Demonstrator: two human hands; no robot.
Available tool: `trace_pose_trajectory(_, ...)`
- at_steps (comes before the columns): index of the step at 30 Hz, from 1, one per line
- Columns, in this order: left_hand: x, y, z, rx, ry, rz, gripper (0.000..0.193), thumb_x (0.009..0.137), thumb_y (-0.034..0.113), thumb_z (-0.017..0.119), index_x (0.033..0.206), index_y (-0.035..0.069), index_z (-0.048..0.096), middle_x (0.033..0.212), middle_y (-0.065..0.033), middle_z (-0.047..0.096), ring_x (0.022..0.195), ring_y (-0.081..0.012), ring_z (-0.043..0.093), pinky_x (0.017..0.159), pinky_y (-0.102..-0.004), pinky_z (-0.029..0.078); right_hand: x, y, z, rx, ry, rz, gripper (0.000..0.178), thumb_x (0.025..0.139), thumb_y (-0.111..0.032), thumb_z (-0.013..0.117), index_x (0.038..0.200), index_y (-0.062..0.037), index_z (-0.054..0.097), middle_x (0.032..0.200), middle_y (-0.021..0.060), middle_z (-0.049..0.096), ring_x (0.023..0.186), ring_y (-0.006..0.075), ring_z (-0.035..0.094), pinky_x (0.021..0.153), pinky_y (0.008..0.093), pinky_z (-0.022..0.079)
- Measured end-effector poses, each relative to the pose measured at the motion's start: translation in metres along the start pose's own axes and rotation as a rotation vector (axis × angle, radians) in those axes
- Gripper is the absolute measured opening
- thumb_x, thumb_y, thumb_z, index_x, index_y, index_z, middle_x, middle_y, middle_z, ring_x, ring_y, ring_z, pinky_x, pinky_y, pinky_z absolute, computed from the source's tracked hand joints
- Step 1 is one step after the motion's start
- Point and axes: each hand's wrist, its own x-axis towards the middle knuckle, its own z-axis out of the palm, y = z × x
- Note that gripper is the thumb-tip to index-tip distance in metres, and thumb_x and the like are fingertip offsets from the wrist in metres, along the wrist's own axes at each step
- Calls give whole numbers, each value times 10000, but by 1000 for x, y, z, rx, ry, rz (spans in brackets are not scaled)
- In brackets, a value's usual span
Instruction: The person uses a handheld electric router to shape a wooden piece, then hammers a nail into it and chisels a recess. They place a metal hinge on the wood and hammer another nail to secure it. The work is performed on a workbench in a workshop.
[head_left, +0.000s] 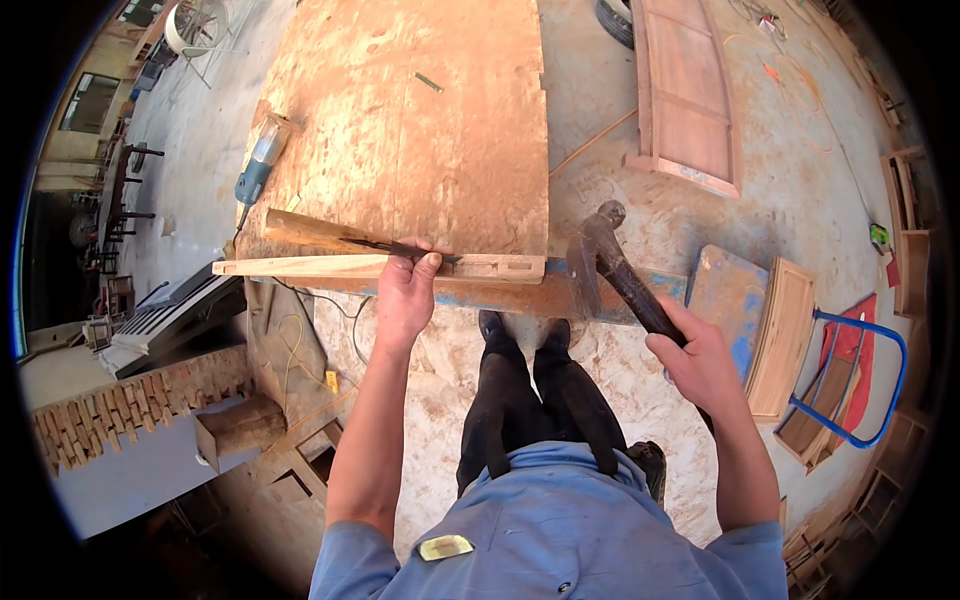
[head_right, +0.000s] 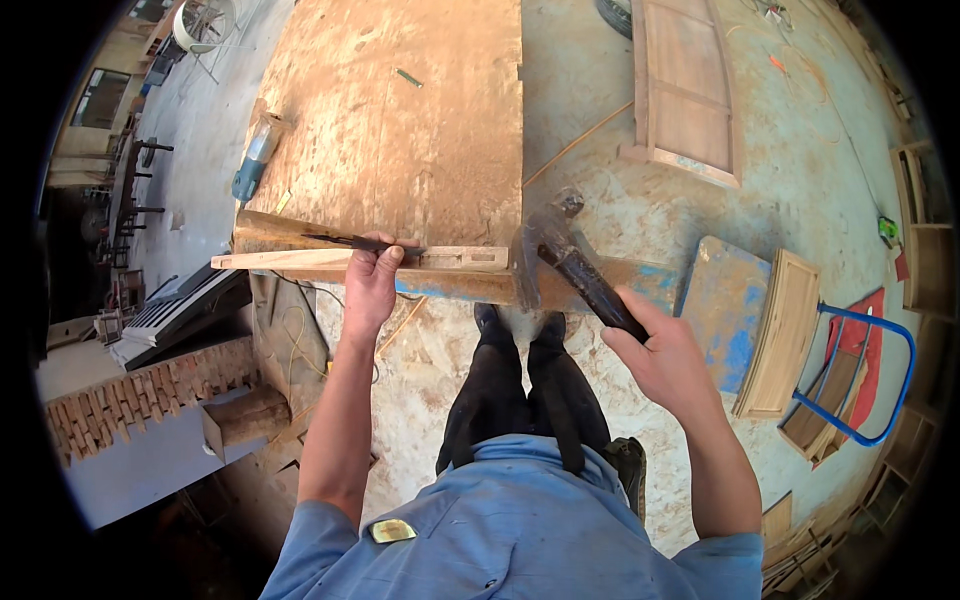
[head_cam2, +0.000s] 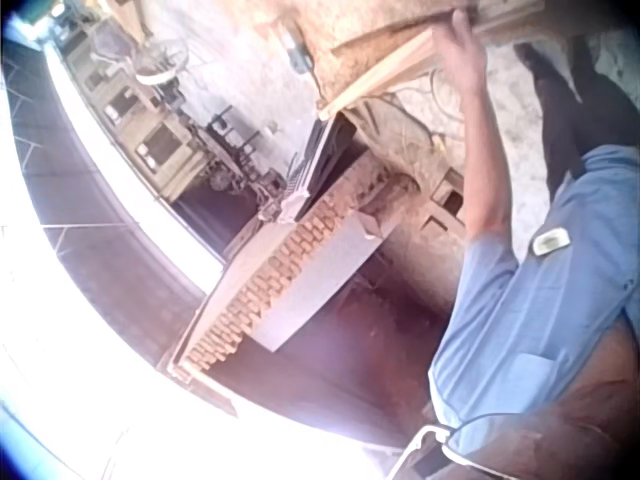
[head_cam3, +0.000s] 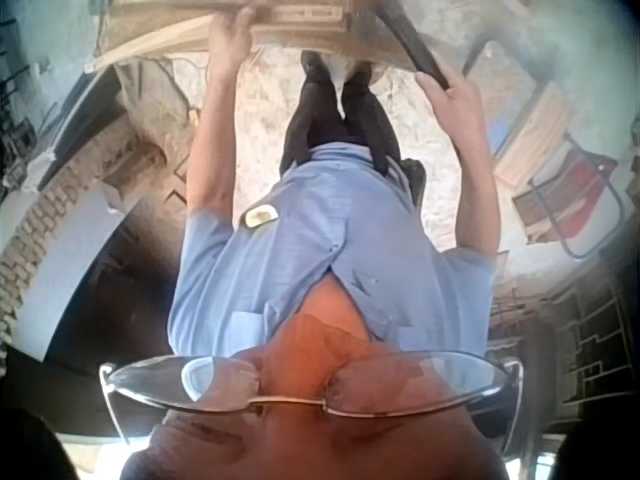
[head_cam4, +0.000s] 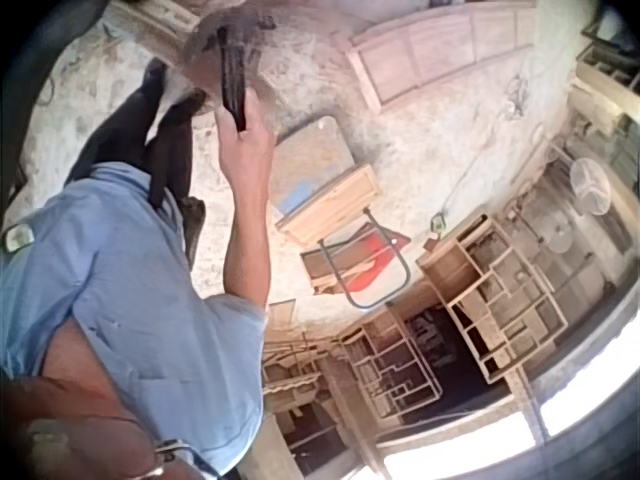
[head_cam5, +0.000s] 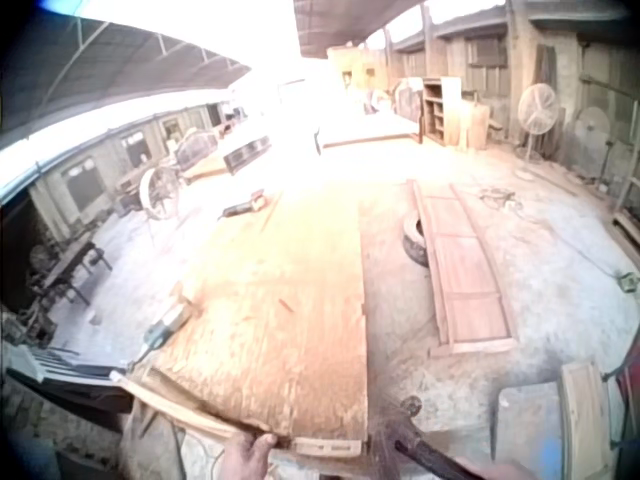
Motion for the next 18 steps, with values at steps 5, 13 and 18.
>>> trace_pose_trajectory(5, 4, 8, 7, 108, -7, -13, 105, 1030, 63, 557, 1110, 1, 526, 1030, -107, 732, 912, -141, 649, 855, -300, 523, -6, 19, 3, 28, 11, 42, 482, 921, -201, 701, 1372, -75, 583, 983, 143, 703, 856, 172, 631, 829, 324, 509)
trace_pose_trajectory(13, 8, 16, 6, 190, -32, -41, 94, 1022, 48, 554, 1089, -12, 528, 1003, -106, 741, 858, -150, 654, 824, -305, 533, -7, 25, 9, 26, 32, -33, 479, 912, -133, 664, 1382, -79, 591, 834, 33, 622, 692, 93, 555, 646, 272, 461)
trace_pose_trajectory(18, 8, 16, 6, 184, -30, -41, 100, 1024, 56, 554, 1092, -14, 532, 989, -101, 741, 870, -146, 654, 827, -309, 536, -7, 19, 7, 23, 1, -14, 476, 924, -207, 693, 1366, -66, 586, 926, 128, 684, 815, 162, 610, 795, 313, 508)
